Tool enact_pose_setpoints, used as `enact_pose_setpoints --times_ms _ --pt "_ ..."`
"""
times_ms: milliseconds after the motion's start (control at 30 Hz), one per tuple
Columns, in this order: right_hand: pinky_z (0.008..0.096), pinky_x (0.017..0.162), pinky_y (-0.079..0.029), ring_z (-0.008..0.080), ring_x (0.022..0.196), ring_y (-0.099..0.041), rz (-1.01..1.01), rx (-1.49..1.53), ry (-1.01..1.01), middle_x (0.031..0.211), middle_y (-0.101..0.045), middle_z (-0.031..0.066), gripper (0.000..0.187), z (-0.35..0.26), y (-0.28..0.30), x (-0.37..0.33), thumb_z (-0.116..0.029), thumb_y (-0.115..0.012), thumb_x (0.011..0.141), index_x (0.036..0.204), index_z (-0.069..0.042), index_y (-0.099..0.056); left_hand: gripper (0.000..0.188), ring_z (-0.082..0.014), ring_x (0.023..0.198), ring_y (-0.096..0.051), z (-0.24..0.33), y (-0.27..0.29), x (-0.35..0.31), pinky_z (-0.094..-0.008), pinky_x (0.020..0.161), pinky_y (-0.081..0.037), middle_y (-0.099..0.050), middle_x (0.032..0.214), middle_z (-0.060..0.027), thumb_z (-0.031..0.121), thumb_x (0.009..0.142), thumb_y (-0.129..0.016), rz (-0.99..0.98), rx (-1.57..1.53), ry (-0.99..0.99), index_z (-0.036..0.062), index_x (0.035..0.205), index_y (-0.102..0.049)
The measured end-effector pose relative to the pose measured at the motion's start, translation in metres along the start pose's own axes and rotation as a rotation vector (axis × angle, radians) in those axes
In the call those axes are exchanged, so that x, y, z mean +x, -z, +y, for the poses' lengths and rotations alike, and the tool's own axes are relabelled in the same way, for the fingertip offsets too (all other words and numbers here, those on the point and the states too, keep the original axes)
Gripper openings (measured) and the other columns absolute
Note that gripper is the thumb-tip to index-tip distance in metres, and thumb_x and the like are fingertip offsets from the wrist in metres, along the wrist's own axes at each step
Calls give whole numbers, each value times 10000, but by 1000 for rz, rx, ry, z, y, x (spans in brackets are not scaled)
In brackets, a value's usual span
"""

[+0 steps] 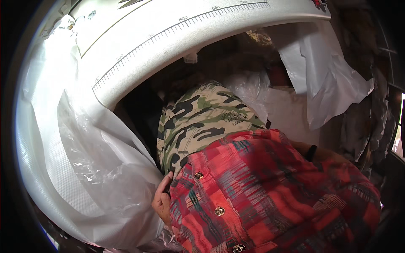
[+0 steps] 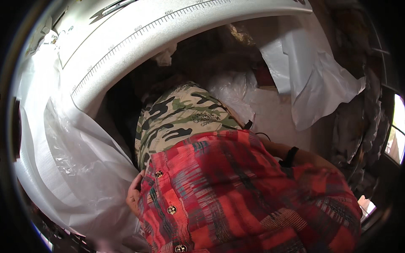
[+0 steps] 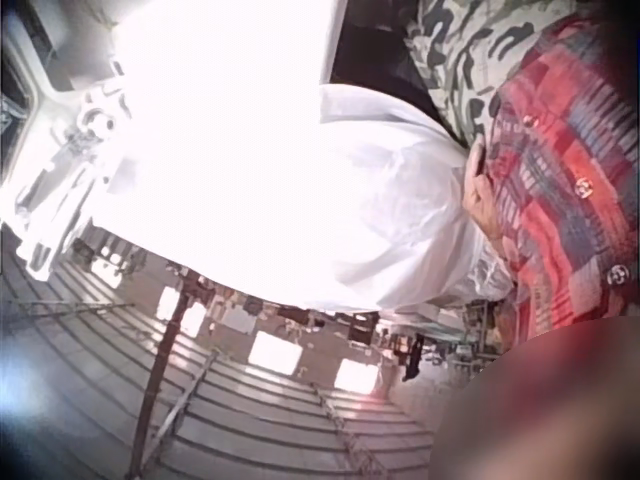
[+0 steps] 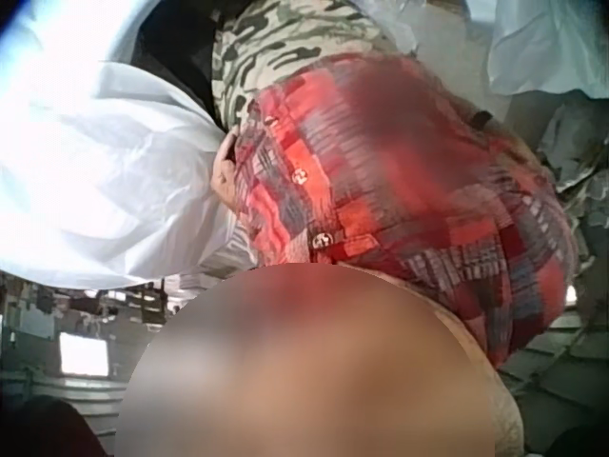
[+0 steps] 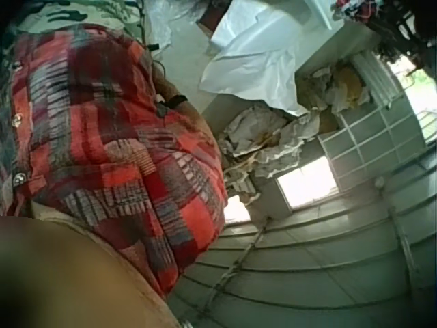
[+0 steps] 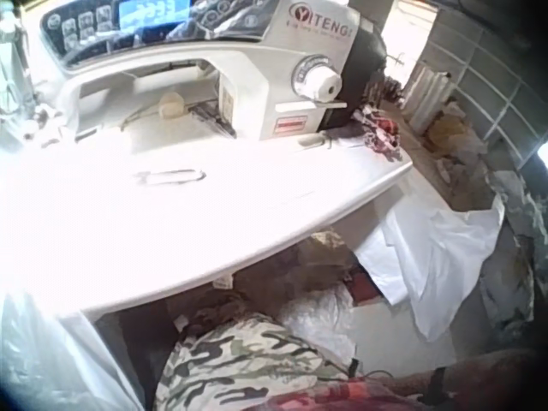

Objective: Sewing large sheets of white plastic using an industrial sewing machine.

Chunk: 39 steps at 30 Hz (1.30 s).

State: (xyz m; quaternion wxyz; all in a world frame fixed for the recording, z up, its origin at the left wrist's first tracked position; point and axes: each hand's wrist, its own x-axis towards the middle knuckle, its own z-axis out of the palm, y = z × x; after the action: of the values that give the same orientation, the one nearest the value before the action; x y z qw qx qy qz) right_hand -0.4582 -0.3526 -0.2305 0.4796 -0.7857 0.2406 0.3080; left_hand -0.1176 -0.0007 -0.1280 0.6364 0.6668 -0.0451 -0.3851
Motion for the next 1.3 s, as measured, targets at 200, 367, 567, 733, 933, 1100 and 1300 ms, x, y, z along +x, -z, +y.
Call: enact_pose_setpoints --times_ms 200,367,567,733,933,1100,1300 --pt "439 750 -496 368 741 -609 -106 -24 -101 825 -664 183 348 10 -2 -21 -327 -551 935 1006 4 -634 506 -291 1227 -548 -8 6 -14 -377 1066 -399 -540 1329 -268 289 1036 -448 102 63 48 -148 1288 -494" --pt "436 749 -497 360 736 -610 -140 -30 -130 822 -663 180 367 14 -2 -26 -343 -545 936 1013 4 -636 452 -272 1214 -558 -22 3 -21 -362 1058 -406 -552 1322 -254 214 1041 -417 157 -18 25 -149 1302 -487" --pt "432 749 -499 350 731 -611 -173 -49 -149 817 -662 176 390 17 4 -31 -363 -539 937 1022 5 -638 413 -244 1194 -570 -25 1 -22 -337 1049 -409 -572 1301 -243 160 1028 -421 256 51 76 -146 1292 -507" --pt "428 748 -500 342 727 -612 -184 -98 -123 814 -661 172 409 27 13 -21 -379 -534 937 1029 5 -639 413 -243 1191 -570 -13 -3 -13 -338 1033 -416 -580 1297 -238 182 1019 -476 208 80 77 -123 1293 -523" --pt "424 747 -502 332 721 -613 -181 -197 78 809 -660 168 432 -57 89 46 -399 -528 938 1038 6 -641 366 -261 1124 -616 30 -3 5 -360 1007 -432 -659 1171 -223 157 1002 -512 51 79 11 -121 1234 -562" --pt "233 721 -473 68 772 -569 -129 388 389 830 -622 39 245 -216 165 112 -209 -528 993 893 0 -605 313 -273 1041 -655 64 -22 39 -368 987 -450 -691 1072 -218 77 968 -474 -85 166 -166 -90 1201 -600" --pt "267 732 -515 114 750 -633 -151 684 818 780 -659 58 292 -363 140 170 -239 -507 1017 984 18 -641 258 -272 1046 -655 93 -53 93 -325 923 -472 -681 1128 -176 26 922 -555 -437 363 -430 -41 1158 -637"
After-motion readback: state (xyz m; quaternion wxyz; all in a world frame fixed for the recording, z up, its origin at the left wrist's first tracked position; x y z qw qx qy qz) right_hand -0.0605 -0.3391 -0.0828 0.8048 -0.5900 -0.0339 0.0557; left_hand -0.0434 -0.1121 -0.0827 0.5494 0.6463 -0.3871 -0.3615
